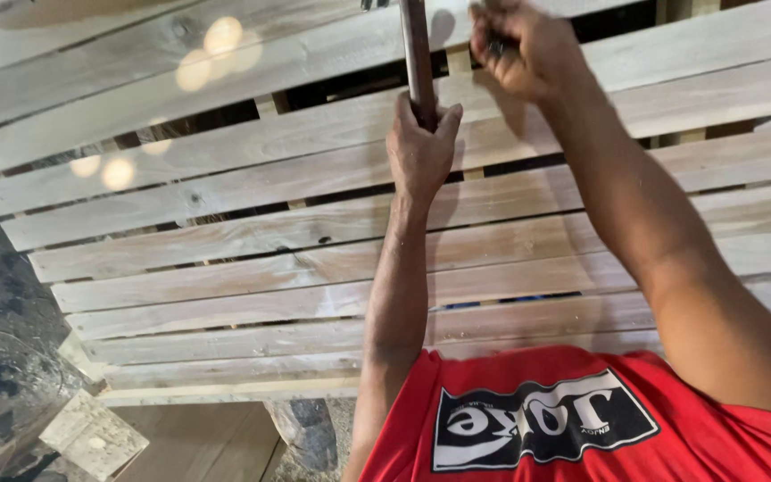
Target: The person hammers nails into a large slatted wooden panel laid across supports, driving nails along the slats with a claw hammer. They take nails from a small container, hammer them in one at a time, and at the end pick up a wood block from the ground.
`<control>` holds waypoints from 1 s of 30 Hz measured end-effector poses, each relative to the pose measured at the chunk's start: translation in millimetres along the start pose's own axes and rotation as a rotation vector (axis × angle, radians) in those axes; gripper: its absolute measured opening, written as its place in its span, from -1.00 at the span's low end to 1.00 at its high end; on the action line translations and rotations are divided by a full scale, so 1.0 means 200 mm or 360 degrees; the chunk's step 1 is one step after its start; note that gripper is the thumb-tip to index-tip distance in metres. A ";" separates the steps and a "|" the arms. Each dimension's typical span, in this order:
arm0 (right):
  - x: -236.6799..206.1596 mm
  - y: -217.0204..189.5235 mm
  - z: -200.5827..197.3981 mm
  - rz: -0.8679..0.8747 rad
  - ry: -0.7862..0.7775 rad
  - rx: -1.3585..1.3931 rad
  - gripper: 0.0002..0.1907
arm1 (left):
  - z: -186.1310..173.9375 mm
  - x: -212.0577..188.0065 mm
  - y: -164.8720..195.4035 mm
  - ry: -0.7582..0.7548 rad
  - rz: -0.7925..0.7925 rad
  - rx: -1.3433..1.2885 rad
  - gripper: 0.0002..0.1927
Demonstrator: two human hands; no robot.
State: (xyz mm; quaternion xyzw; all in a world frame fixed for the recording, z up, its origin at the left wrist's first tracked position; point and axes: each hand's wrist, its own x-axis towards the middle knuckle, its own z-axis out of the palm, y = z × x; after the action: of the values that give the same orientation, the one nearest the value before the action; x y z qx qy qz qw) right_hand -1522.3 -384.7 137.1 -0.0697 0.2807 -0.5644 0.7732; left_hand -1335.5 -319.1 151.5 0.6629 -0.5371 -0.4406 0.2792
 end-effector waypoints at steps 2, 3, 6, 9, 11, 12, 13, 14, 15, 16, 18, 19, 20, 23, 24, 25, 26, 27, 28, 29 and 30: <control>-0.15 0.09 -0.06 0.0104 -0.0090 0.0138 -0.77 | 0.04 -0.04 -0.01 0.0042 0.0042 -0.0144 -0.59; -0.22 0.13 -0.09 0.0149 -0.0131 0.0179 -0.75 | 0.05 -0.06 -0.01 0.0062 0.0078 -0.0195 -0.57; -0.37 0.23 -0.15 0.0232 -0.0120 0.0377 -0.74 | 0.08 -0.10 -0.01 0.0001 -0.0108 -0.0248 -0.55; -0.42 0.29 -0.19 0.0231 -0.0020 0.0383 -0.72 | 0.09 -0.12 -0.02 -0.0050 -0.0165 -0.0265 -0.56; -0.43 0.32 -0.22 0.0220 -0.0021 0.0371 -0.72 | 0.08 -0.13 -0.03 -0.0057 -0.0081 -0.0298 -0.57; -0.43 0.34 -0.23 0.0224 -0.0055 0.0402 -0.72 | 0.07 -0.14 -0.03 -0.0060 -0.0031 -0.0318 -0.58; -0.43 0.35 -0.24 0.0232 -0.0088 0.0435 -0.72 | 0.06 -0.14 -0.04 -0.0062 0.0014 -0.0337 -0.59; -0.44 0.37 -0.26 0.0240 -0.0096 0.0444 -0.73 | 0.05 -0.15 -0.04 -0.0089 -0.0051 -0.0335 -0.59; -0.44 0.38 -0.27 0.0248 -0.0109 0.0452 -0.74 | 0.05 -0.15 -0.05 -0.0114 -0.0112 -0.0333 -0.59; -0.44 0.38 -0.27 0.0260 -0.0113 0.0464 -0.74 | 0.04 -0.16 -0.05 -0.0143 -0.0182 -0.0331 -0.58; -0.45 0.39 -0.28 0.0284 -0.0067 0.0360 -0.76 | 0.03 -0.17 -0.07 -0.0193 -0.0302 -0.0425 -0.63; -0.45 0.39 -0.28 0.0292 -0.0045 0.0308 -0.76 | 0.02 -0.18 -0.08 -0.0220 -0.0358 -0.0472 -0.65; -0.45 0.39 -0.27 0.0323 -0.0007 0.0268 -0.75 | 0.01 -0.18 -0.09 -0.0213 -0.0284 -0.0500 -0.64; -0.45 0.37 -0.24 0.0392 0.0125 0.0063 -0.72 | 0.00 -0.19 -0.14 -0.0120 -0.0068 -0.0447 -0.62; -0.45 0.37 -0.23 0.0396 0.0185 -0.0059 -0.72 | 0.00 -0.18 -0.15 -0.0049 -0.0003 -0.0338 -0.62; -0.45 0.37 -0.22 0.0395 0.0244 -0.0185 -0.71 | 0.00 -0.18 -0.16 0.0020 0.0065 -0.0230 -0.62; -0.45 0.36 -0.21 0.0377 0.0285 -0.0261 -0.73 | 0.00 -0.18 -0.17 0.0020 0.0053 -0.0292 -0.62; -0.45 0.36 -0.21 0.0355 0.0323 -0.0338 -0.74 | 0.01 -0.18 -0.18 0.0020 0.0044 -0.0355 -0.63; -0.45 0.37 -0.21 0.0333 0.0368 -0.0414 -0.75 | 0.01 -0.17 -0.18 0.0014 0.0031 -0.0419 -0.63; -0.45 0.37 -0.21 0.0317 0.0364 -0.0480 -0.77 | 0.01 -0.17 -0.17 0.0013 0.0014 -0.0508 -0.63; -0.46 0.38 -0.22 0.0303 0.0356 -0.0545 -0.80 | 0.02 -0.17 -0.17 0.0017 -0.0004 -0.0596 -0.64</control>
State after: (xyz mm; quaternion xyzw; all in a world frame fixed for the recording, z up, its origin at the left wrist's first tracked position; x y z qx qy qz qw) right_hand -1500.0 -265.6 101.1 -0.1101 0.4618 -0.4372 0.7638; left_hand -1324.5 -277.1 131.2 0.6024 -0.4435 -0.5296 0.4000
